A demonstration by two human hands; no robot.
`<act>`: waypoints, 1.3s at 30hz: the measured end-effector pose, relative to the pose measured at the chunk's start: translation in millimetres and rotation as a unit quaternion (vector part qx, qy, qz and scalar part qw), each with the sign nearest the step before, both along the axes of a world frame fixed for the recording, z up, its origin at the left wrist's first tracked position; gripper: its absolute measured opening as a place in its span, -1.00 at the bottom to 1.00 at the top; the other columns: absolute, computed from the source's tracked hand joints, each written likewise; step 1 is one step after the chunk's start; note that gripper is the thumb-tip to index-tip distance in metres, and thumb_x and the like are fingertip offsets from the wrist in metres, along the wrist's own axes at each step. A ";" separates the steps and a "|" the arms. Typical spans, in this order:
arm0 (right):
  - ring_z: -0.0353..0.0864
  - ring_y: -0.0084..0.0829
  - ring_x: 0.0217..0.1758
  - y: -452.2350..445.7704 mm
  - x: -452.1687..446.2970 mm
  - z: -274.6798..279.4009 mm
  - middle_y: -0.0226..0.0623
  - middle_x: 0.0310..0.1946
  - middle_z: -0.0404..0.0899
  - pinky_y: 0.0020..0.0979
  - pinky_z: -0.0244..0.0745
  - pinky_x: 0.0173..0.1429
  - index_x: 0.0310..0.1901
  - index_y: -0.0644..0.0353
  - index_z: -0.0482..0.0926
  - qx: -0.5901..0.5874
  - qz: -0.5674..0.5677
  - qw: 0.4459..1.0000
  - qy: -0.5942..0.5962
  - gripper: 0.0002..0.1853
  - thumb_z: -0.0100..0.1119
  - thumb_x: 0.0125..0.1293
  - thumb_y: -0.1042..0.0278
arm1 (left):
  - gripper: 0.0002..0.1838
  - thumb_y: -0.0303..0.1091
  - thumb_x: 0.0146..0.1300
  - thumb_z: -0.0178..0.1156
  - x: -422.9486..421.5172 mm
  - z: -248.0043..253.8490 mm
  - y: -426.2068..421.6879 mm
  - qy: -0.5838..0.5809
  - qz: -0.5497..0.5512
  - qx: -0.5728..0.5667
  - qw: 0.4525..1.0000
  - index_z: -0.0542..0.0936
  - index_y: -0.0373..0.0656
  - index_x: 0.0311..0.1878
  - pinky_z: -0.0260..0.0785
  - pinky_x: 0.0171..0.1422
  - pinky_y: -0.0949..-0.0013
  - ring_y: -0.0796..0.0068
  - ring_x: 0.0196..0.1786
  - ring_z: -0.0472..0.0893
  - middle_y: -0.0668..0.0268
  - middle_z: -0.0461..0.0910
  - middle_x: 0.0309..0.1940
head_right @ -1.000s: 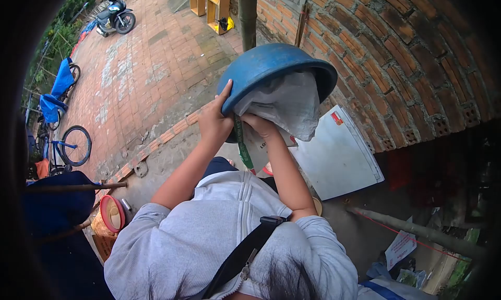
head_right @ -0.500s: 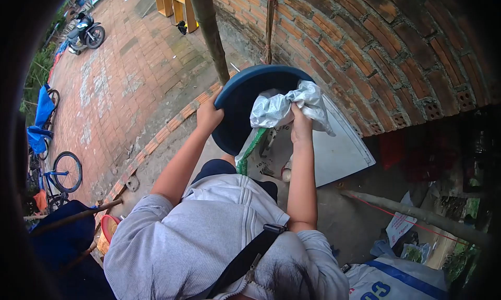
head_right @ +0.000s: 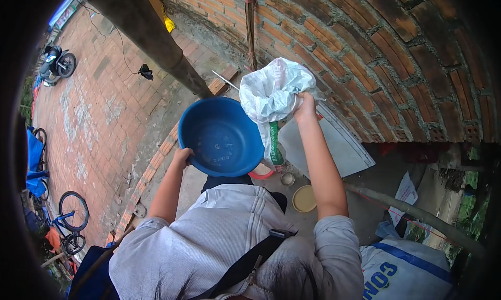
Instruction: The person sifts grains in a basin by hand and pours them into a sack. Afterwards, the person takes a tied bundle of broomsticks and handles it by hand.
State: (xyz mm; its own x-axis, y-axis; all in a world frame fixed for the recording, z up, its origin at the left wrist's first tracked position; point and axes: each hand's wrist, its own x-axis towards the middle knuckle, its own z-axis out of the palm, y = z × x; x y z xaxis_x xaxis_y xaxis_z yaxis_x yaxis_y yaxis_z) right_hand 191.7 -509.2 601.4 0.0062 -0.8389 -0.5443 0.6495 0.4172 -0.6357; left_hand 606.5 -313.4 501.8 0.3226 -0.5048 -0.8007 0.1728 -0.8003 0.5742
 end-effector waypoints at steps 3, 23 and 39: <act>0.50 -0.17 -0.06 -66.6 10.8 -1.2 -0.15 -0.13 0.48 -0.17 0.40 0.05 -0.03 0.30 0.40 0.000 -0.052 0.999 0.012 -0.56 -0.09 -0.03 0.41 | -0.63 -0.60 -0.18 0.04 1.4 -4.4 -2.5 0.044 0.033 0.023 0.998 0.43 -0.45 -0.18 0.56 -0.46 0.15 0.16 -0.45 0.61 0.05 0.53 -0.39; 0.38 -0.09 0.12 -104.2 -29.7 -142.5 -0.05 0.10 0.31 -0.11 0.31 0.20 0.12 0.34 0.24 0.140 -0.022 0.975 0.169 -0.57 -0.12 0.19 0.46 | -0.62 -0.56 -0.12 0.05 15.7 -11.7 0.5 0.013 0.000 0.045 0.999 0.41 -0.26 -0.11 0.45 -0.66 0.36 0.32 -0.60 0.57 0.16 0.53 -0.51; 0.05 -0.03 0.36 -20.8 -47.0 -228.7 -0.22 0.36 -0.02 0.29 -0.14 0.25 0.36 0.02 -0.04 0.285 -0.108 0.911 0.277 -0.37 -0.23 0.29 0.01 | -0.62 -0.57 -0.11 0.04 12.5 -14.3 4.1 0.011 -0.004 0.001 1.000 0.40 -0.31 -0.11 0.48 -0.63 0.34 0.31 -0.59 0.57 0.14 0.52 -0.50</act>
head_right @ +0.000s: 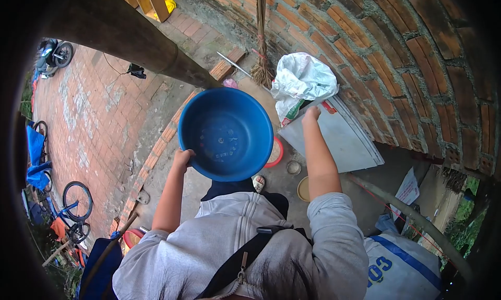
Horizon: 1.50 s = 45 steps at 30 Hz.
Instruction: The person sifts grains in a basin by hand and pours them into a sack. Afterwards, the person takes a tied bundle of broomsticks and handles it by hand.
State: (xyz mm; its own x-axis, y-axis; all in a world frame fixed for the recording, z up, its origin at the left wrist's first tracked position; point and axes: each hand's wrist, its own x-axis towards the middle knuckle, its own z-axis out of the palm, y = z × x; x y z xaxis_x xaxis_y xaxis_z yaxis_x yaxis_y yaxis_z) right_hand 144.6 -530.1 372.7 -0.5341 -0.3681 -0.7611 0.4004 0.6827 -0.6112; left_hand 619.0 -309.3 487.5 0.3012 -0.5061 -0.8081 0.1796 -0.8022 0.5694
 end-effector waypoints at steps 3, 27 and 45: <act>0.14 0.00 0.31 79.1 71.4 34.2 -0.10 0.29 0.14 0.32 -0.14 0.23 0.34 -0.05 0.02 0.164 0.169 0.967 -0.101 -0.25 -0.24 0.21 -0.29 | -0.61 -0.58 -0.13 0.04 -9.6 8.2 0.3 -0.016 0.011 0.003 1.000 0.40 -0.31 -0.11 0.46 -0.65 0.36 0.33 -0.62 0.55 0.14 0.51 -0.52; 0.52 -0.30 -0.16 299.9 90.8 158.0 -0.16 -0.21 0.50 -0.33 0.44 -0.03 -0.09 0.32 0.37 -0.226 0.260 0.931 -0.118 -0.64 0.11 0.03 0.49 | -0.77 -0.40 0.03 0.13 -59.3 78.3 199.7 0.065 0.106 -0.066 0.990 0.46 -0.13 -0.20 0.50 -0.35 0.44 0.47 -0.51 0.55 0.31 0.50 -0.49; 0.44 -0.28 -0.02 377.8 163.7 64.7 -0.18 -0.09 0.43 -0.19 0.35 0.07 -0.07 0.25 0.33 -0.142 0.043 0.974 -0.171 -0.69 0.11 0.16 0.45 | -0.70 -0.53 0.05 0.02 -6.7 -104.5 155.8 0.194 0.058 0.084 0.976 0.32 -0.15 -0.10 0.52 -0.22 0.15 0.24 -0.30 0.55 0.18 0.45 -0.28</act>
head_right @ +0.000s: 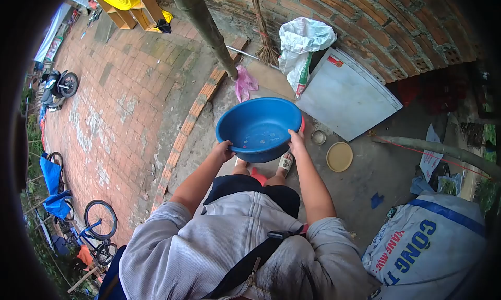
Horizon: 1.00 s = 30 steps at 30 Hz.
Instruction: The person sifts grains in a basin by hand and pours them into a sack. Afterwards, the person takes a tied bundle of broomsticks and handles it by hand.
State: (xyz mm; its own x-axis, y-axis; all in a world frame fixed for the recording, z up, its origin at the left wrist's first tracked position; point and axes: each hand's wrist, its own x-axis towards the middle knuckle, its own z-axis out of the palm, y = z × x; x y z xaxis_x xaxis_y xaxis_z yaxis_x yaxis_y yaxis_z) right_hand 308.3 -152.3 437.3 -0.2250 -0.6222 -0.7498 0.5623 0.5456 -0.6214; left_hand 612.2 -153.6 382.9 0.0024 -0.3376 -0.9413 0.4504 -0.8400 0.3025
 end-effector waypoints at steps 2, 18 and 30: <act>0.39 -0.20 0.09 -6.3 2.0 -37.0 -0.13 0.06 0.34 -0.11 0.35 0.08 0.10 0.25 0.23 0.102 0.062 0.993 -0.006 -0.54 0.10 0.20 0.33 | -0.61 -0.57 0.00 0.08 9.3 -25.4 -10.0 -0.011 -0.020 0.079 0.997 0.29 -0.15 -0.05 0.52 -0.54 0.15 0.18 -0.40 0.57 0.09 0.46 -0.29; 0.38 -0.13 0.17 -9.9 76.5 -108.2 -0.06 0.16 0.33 -0.21 0.20 0.26 0.28 0.10 0.15 0.096 0.162 0.982 0.005 -0.48 -0.06 0.31 0.20 | -0.64 -0.49 0.15 0.08 2.1 -250.5 -70.9 -0.119 0.264 0.199 0.936 0.33 -0.25 0.04 0.57 -0.31 0.06 0.04 -0.14 0.53 -0.01 0.39 -0.01; 0.33 -0.20 0.22 -12.6 67.5 -26.1 -0.05 0.17 0.31 -0.23 0.19 0.26 0.24 0.18 0.20 0.008 0.064 0.996 0.067 -0.54 -0.10 0.34 0.24 | -0.47 -0.21 0.32 -0.12 -53.4 -50.1 -123.3 0.008 -0.204 -0.156 0.966 0.14 -0.09 0.34 0.11 0.32 0.14 0.11 0.26 0.30 0.14 0.22 0.28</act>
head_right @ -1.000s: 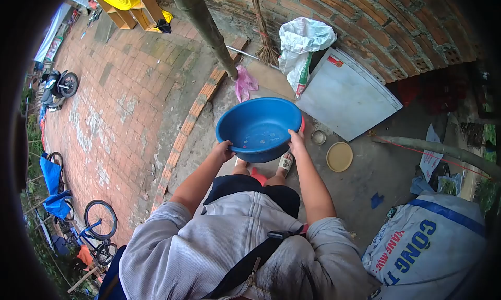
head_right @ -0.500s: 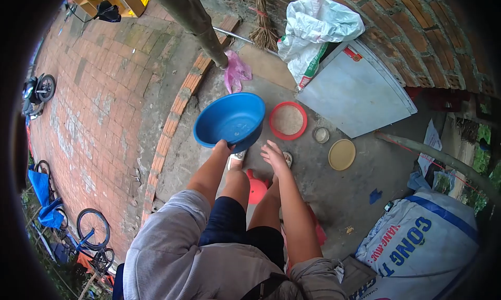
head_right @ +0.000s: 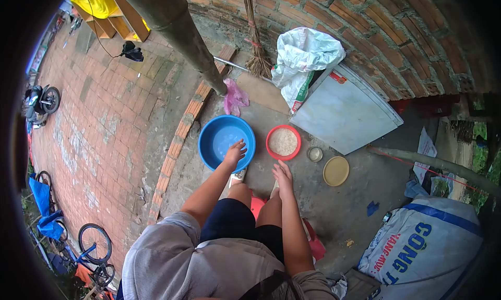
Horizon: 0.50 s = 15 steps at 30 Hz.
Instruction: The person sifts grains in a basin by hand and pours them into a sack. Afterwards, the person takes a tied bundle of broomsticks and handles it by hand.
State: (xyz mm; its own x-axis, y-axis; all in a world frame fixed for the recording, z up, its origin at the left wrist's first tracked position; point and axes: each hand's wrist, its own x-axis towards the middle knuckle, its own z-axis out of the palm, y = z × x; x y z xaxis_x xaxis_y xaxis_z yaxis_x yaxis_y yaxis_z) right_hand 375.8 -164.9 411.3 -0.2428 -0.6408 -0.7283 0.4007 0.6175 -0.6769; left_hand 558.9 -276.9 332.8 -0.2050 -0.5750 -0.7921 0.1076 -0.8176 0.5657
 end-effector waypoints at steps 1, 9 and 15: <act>0.32 -0.19 0.23 -9.0 -0.5 13.9 -0.05 0.19 0.28 -0.20 0.19 0.27 0.23 0.15 0.22 -0.025 0.015 0.999 0.018 -0.54 -0.07 0.33 0.24 | -0.48 -0.15 0.34 -0.13 -8.3 47.4 -11.4 -0.004 -0.042 -0.039 0.998 0.16 -0.07 0.34 0.10 0.33 0.17 0.15 0.29 0.27 0.17 0.21 0.29; 0.10 -0.11 0.36 -93.2 -32.3 173.8 -0.07 0.28 0.16 -0.24 0.05 0.36 0.28 0.19 0.14 -0.336 0.196 0.854 0.345 -0.44 -0.01 0.24 0.45 | -0.43 -0.08 0.36 -0.19 -42.9 277.6 -49.4 -0.195 -0.262 -0.576 0.749 0.08 -0.11 0.36 -0.21 0.44 0.13 0.08 0.42 -0.04 0.09 0.03 0.36; -0.03 -0.02 0.40 -117.2 -79.9 289.9 -0.05 0.34 0.01 -0.19 -0.02 0.39 0.33 0.11 0.05 -0.457 0.245 0.702 0.489 -0.33 0.05 0.19 0.42 | -0.40 -0.06 0.33 -0.14 -62.7 371.2 -28.7 -0.329 -0.222 -0.646 0.652 0.07 -0.10 0.36 -0.21 0.44 0.10 0.04 0.42 -0.07 0.08 -0.02 0.37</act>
State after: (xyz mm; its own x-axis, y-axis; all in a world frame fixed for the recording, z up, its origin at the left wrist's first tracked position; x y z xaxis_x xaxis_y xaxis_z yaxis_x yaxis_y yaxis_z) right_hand 295.9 -282.0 701.2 0.0730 -0.9129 0.4016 -0.6397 -0.3518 -0.6834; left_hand 496.2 -305.7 704.0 -0.4390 -0.8491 0.2938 -0.5908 0.5191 0.6177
